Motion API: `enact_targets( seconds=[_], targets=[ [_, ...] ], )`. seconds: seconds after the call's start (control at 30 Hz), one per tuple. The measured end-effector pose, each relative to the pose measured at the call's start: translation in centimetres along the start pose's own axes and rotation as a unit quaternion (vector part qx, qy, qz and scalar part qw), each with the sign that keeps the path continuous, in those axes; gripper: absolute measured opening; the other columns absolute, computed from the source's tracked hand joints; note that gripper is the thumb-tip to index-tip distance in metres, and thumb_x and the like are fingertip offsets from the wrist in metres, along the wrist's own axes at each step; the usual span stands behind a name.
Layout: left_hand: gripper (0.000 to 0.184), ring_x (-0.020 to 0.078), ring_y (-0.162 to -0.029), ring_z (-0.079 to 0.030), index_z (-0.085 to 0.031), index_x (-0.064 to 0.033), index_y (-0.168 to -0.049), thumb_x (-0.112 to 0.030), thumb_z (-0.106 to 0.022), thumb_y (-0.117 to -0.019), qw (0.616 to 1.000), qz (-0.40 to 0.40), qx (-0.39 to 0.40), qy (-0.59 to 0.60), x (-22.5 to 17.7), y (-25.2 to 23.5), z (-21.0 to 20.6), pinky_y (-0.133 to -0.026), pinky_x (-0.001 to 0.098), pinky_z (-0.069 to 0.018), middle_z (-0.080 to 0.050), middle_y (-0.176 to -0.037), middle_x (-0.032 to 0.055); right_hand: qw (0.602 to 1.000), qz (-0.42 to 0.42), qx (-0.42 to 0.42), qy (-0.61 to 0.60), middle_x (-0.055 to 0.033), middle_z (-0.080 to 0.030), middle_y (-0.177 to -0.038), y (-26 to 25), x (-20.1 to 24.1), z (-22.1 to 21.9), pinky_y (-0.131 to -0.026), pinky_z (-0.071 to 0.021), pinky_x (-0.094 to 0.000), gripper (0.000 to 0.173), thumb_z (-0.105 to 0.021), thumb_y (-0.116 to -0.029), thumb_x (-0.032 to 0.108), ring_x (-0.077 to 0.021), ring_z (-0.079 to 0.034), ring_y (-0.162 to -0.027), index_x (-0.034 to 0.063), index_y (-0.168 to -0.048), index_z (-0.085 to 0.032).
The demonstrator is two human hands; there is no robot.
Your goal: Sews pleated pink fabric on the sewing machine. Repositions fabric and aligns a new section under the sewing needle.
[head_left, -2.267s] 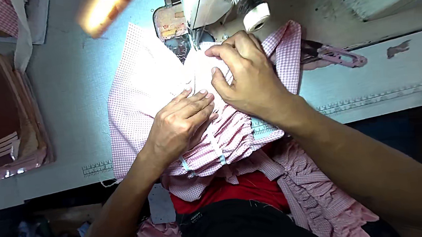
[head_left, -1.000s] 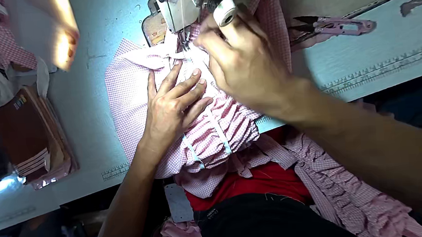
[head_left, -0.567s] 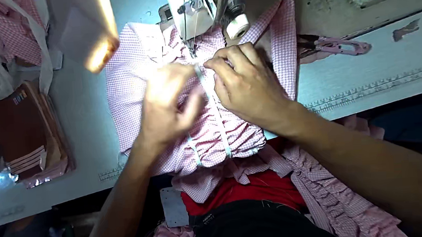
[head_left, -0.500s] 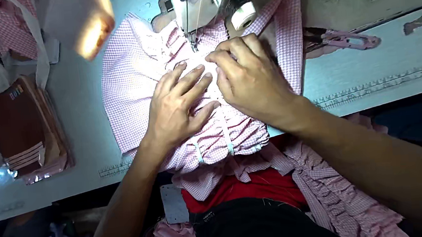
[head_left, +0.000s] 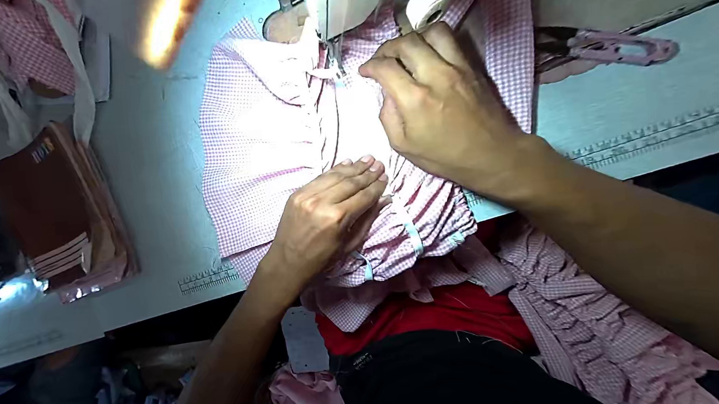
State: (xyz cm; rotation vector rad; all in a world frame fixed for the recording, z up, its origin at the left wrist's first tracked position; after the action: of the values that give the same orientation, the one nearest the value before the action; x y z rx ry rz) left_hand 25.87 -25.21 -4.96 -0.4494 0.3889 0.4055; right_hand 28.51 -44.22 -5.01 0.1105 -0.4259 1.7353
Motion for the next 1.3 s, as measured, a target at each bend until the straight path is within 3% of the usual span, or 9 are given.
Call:
enact_targets(
  seconds=[0.13,0.27,0.43,0.63,0.8,0.93,1.07,1.17,1.3],
  targets=[
    [0.025,0.0222,-0.125,-0.067,-0.079,-0.0058,-0.113,-0.024,-0.065,-0.1009,1.000,0.018,-0.012,0.002,0.2,-0.7,0.1,-0.112,0.0375,-0.0508,-0.075,-0.123,0.0099,0.999,0.016,-0.030,0.010,-0.0164,-0.062,-0.132,-0.2,-0.2,0.1,-0.100,-0.0464,-0.0463,0.035,-0.041,-0.1053,0.012,-0.0374,-0.056,-0.123,0.0068,-0.131,-0.064],
    [0.029,0.0239,-0.123,-0.068,-0.080,-0.0055,-0.109,-0.030,-0.068,-0.0997,0.998,0.046,-0.022,-0.020,0.2,-1.3,0.1,-0.112,0.0426,-0.0499,-0.075,-0.121,0.0109,0.998,0.034,-0.043,0.016,-0.0144,-0.065,-0.126,-0.2,-0.3,0.2,-0.097,-0.0458,-0.0471,0.030,-0.042,-0.1059,0.010,-0.0366,-0.057,-0.120,0.0080,-0.118,-0.069],
    [0.028,0.0227,-0.124,-0.067,-0.080,-0.0059,-0.110,-0.029,-0.068,-0.0992,0.997,0.063,-0.026,-0.047,0.0,-1.7,-0.1,-0.115,0.0431,-0.0477,-0.075,-0.122,0.0095,0.998,-0.010,-0.024,0.049,-0.0167,-0.063,-0.132,-0.3,-1.1,0.4,-0.098,-0.0422,-0.0564,0.045,-0.042,-0.1043,0.040,-0.0400,-0.055,-0.126,0.0082,-0.125,-0.067],
    [0.026,0.0221,-0.124,-0.068,-0.080,-0.0070,-0.111,-0.026,-0.066,-0.1006,0.996,0.066,-0.034,-0.046,0.1,-1.7,-0.2,-0.113,0.0407,-0.0495,-0.076,-0.122,0.0083,0.999,0.017,-0.022,0.041,-0.0156,-0.062,-0.131,-0.8,-1.1,0.4,-0.097,-0.0396,-0.0592,0.034,-0.040,-0.1049,0.012,-0.0422,-0.053,-0.126,0.0167,-0.124,-0.068],
    [0.025,0.0221,-0.124,-0.068,-0.080,-0.0064,-0.111,-0.025,-0.067,-0.1003,0.996,0.063,-0.041,-0.041,0.2,-1.7,-0.3,-0.114,0.0408,-0.0492,-0.075,-0.122,0.0092,0.997,0.029,-0.034,0.056,-0.0184,-0.060,-0.136,-0.9,-0.5,0.7,-0.100,-0.0393,-0.0608,0.031,-0.042,-0.1048,0.010,-0.0442,-0.052,-0.127,0.0139,-0.121,-0.068],
    [0.026,0.0233,-0.123,-0.068,-0.080,-0.0055,-0.108,-0.025,-0.065,-0.1003,0.996,0.073,-0.045,-0.039,-0.1,-1.8,-0.2,-0.114,0.0419,-0.0487,-0.076,-0.120,0.0103,0.997,0.069,-0.024,0.029,-0.0139,-0.069,-0.115,-0.8,-0.7,0.7,-0.092,-0.0443,-0.0518,0.030,-0.041,-0.1039,0.008,-0.0382,-0.059,-0.113,0.0091,-0.114,-0.069],
    [0.027,0.0242,-0.121,-0.069,-0.080,-0.0052,-0.107,-0.027,-0.066,-0.1002,0.993,0.086,-0.060,-0.048,-0.3,-1.7,-0.4,-0.112,0.0434,-0.0498,-0.076,-0.118,0.0111,0.999,0.027,0.016,0.038,-0.0115,-0.065,-0.134,-0.3,-0.5,1.1,-0.101,-0.0391,-0.0570,0.040,-0.040,-0.1038,0.030,-0.0380,-0.055,-0.126,0.0113,-0.125,-0.068],
    [0.023,0.0231,-0.121,-0.069,-0.080,-0.0061,-0.107,-0.023,-0.066,-0.1001,0.993,0.088,-0.056,-0.052,-0.4,-1.8,-0.4,-0.112,0.0425,-0.0506,-0.076,-0.119,0.0100,0.999,0.036,0.001,0.027,-0.0125,-0.063,-0.134,0.0,-0.6,1.1,-0.102,-0.0396,-0.0566,0.035,-0.041,-0.1043,0.019,-0.0381,-0.054,-0.127,0.0119,-0.127,-0.067],
    [0.019,0.0209,-0.121,-0.069,-0.081,-0.0080,-0.105,-0.017,-0.065,-0.0999,0.994,0.087,-0.036,-0.062,-0.4,-2.1,-0.2,-0.113,0.0396,-0.0498,-0.077,-0.118,0.0068,0.997,0.072,-0.018,0.021,-0.0128,-0.068,-0.118,0.0,-0.4,1.0,-0.094,-0.0408,-0.0525,0.030,-0.042,-0.1040,0.013,-0.0374,-0.058,-0.116,0.0096,-0.114,-0.070]
  ],
)
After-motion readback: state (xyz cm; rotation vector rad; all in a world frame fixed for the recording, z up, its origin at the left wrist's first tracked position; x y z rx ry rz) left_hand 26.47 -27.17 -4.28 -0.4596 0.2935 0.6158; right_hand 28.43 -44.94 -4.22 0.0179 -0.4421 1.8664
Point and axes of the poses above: each hand's wrist, its own y-axis away from the middle knuckle, its own z-axis out of the back of the hand, x = y × z, the point moved 3 cm from there along -y, towards the middle knuckle
